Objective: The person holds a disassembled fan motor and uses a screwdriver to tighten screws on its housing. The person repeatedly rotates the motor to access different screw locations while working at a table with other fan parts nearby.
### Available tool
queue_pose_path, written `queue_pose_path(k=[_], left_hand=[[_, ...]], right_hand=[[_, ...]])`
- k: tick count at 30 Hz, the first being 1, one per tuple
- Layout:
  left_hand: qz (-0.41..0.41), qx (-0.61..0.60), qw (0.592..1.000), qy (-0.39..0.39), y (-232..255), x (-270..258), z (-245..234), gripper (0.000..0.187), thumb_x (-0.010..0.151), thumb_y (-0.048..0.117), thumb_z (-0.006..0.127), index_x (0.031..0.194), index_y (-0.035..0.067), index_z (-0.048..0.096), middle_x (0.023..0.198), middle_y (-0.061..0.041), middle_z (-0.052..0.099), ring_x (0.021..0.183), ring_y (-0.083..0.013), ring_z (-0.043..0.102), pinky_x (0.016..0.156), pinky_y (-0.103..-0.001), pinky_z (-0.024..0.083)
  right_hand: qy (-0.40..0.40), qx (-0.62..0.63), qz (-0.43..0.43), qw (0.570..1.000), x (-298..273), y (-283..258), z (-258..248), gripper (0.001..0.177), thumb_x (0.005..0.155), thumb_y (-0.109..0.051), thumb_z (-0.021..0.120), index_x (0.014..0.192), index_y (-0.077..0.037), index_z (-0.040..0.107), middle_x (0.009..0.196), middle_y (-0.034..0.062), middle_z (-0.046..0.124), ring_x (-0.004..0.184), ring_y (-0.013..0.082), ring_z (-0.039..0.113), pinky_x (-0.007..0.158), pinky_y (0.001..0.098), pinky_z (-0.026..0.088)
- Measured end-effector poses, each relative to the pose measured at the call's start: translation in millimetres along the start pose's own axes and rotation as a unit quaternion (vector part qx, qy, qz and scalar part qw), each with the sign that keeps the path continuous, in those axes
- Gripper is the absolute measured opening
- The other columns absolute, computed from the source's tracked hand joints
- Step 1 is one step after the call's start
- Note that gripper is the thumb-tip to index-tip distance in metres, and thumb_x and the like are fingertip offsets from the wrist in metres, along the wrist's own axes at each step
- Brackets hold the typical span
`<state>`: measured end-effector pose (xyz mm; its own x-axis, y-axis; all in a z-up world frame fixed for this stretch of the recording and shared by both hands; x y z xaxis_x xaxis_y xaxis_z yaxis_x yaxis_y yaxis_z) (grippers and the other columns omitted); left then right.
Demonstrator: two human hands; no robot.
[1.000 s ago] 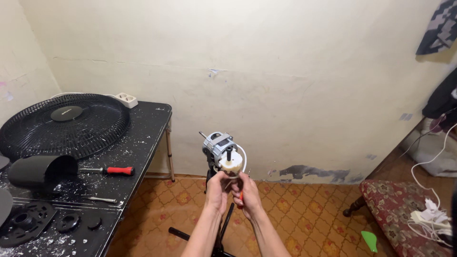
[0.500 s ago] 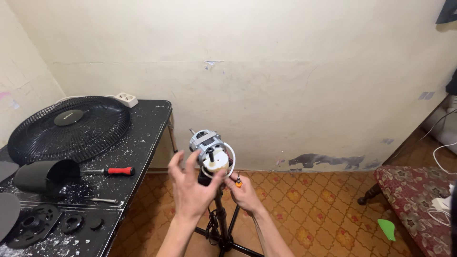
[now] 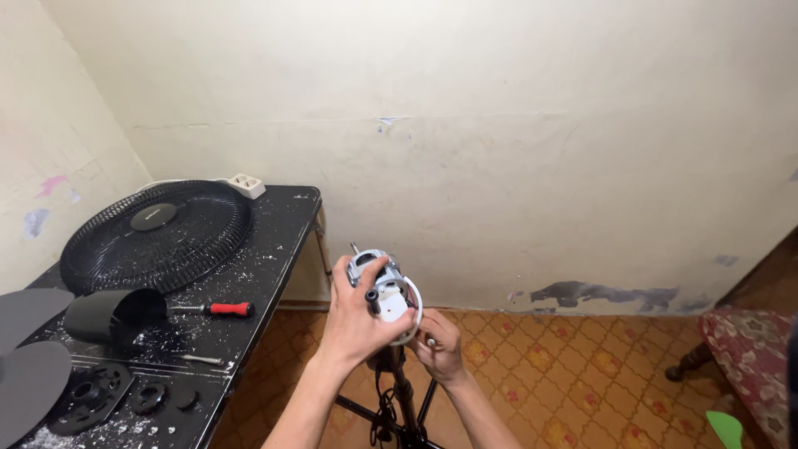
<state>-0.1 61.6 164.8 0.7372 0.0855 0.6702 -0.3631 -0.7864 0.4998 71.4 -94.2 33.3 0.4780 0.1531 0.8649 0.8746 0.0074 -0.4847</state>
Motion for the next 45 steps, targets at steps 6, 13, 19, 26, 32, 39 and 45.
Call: queue_pose_path(k=[6,13,19,26,32,39,45], left_hand=[[0.003,0.000,1.000,-0.024,-3,4,4,0.093,0.062,0.044,0.090,0.142,0.021,0.050,0.143,-0.032,0.034,0.126,-0.0529,0.048,0.101,-0.057,0.048],[-0.004,0.007,1.000,-0.021,-6,3,7,0.094,0.062,0.043,0.091,0.144,0.021,0.048,0.144,-0.034,0.031,0.128,-0.0550,0.043,0.099,-0.059,0.047],[0.025,0.020,0.999,0.029,1,-1,18,0.092,0.063,0.040,0.090,0.142,0.019,0.048,0.142,-0.033,0.033,0.126,-0.0528,0.045,0.099,-0.059,0.046],[-0.003,0.006,1.000,0.016,-1,2,18,0.091,0.063,0.038,0.090,0.142,0.022,0.046,0.143,-0.027,0.034,0.127,-0.0503,0.046,0.097,-0.057,0.049],[-0.007,0.010,0.999,0.047,6,-1,27,0.093,0.065,0.037,0.090,0.144,0.023,0.043,0.146,-0.029,0.029,0.130,-0.0525,0.041,0.097,-0.059,0.048],[-0.024,0.016,0.998,0.049,-3,-4,28,0.097,0.065,0.043,0.090,0.145,0.021,0.038,0.148,-0.027,0.028,0.133,-0.0517,0.038,0.102,-0.059,0.043],[-0.218,0.060,0.972,0.059,-30,-20,54,0.129,0.062,0.063,0.092,0.148,0.006,0.014,0.139,-0.026,0.032,0.134,-0.0449,0.034,0.110,-0.059,0.030]], right_hand=[[-0.034,0.090,-0.049,0.994,7,12,-8,0.030,0.076,0.002,0.085,0.102,-0.002,0.070,0.110,0.0078,0.068,0.088,0.0196,0.067,0.074,0.0302,0.055],[-0.026,0.008,-0.100,0.995,11,19,-7,0.020,0.074,0.001,0.084,0.090,-0.005,0.074,0.086,0.0036,0.070,0.074,0.0183,0.066,0.064,0.0297,0.052],[-0.014,0.043,-0.054,0.997,9,33,-11,0.020,0.075,-0.003,0.085,0.092,-0.003,0.073,0.084,0.0053,0.071,0.069,0.0165,0.066,0.060,0.0288,0.051],[-0.032,0.184,0.215,0.958,-16,17,2,0.016,0.086,0.006,0.070,0.101,0.002,0.074,0.085,0.0076,0.074,0.075,0.0107,0.066,0.065,0.0292,0.053],[0.069,0.034,0.149,0.986,-32,7,11,0.011,0.087,0.007,0.067,0.097,0.003,0.069,0.081,0.0044,0.069,0.072,0.0099,0.067,0.063,0.0290,0.053],[0.118,0.216,0.289,0.925,-48,15,36,0.010,0.101,0.000,0.060,0.097,0.003,0.069,0.076,0.0011,0.062,0.064,0.0067,0.052,0.055,0.0239,0.041],[0.026,0.200,0.357,0.912,-66,42,16,0.017,0.107,-0.009,0.061,0.095,0.001,0.064,0.074,0.0022,0.054,0.060,0.0068,0.045,0.052,0.0224,0.037]])
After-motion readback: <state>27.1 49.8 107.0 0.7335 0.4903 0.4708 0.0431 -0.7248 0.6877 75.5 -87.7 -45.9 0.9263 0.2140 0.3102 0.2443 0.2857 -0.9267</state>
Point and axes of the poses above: each hand's wrist, its own x-axis towards the middle knuckle, its own z-axis out of the palm, y = z × x, the point moved 2 cm from there along x, towards the middle knuckle
